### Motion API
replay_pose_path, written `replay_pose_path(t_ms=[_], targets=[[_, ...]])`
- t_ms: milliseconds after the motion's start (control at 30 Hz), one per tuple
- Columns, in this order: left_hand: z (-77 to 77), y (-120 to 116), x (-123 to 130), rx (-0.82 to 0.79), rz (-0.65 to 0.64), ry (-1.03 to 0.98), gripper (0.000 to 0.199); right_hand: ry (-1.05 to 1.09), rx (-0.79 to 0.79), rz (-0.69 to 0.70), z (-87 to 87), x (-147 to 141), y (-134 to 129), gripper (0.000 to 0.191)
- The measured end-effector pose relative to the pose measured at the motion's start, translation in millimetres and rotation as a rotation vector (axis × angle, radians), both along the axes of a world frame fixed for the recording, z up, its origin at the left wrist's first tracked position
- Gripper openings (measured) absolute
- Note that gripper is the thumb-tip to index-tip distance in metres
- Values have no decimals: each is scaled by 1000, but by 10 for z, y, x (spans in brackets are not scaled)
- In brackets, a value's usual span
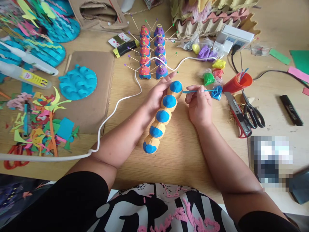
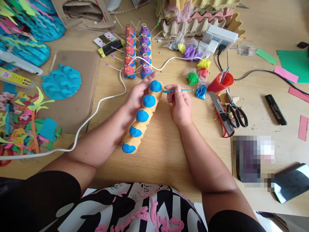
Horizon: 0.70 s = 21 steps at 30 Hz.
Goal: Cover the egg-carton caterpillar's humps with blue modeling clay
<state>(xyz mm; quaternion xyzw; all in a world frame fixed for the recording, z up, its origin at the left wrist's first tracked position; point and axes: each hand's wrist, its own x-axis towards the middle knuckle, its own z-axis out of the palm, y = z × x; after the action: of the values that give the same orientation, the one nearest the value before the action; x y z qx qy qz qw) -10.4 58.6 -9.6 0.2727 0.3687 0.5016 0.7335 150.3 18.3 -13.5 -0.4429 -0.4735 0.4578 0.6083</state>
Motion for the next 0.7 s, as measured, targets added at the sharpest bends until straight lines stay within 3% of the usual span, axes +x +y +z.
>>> replay_pose_path(t_ms=[233, 500, 700], targets=[[13, -7, -17, -13, -11, -71, 46, -36, 25, 141, 26, -5, -25, 55], [-19, -10, -13, 29, -24, 8, 46, -153, 31, 23, 48, 3, -42, 53], [-64, -2, -16, 17, -48, -17, 56, -208, 154, -2, 50, 0, -52, 49]])
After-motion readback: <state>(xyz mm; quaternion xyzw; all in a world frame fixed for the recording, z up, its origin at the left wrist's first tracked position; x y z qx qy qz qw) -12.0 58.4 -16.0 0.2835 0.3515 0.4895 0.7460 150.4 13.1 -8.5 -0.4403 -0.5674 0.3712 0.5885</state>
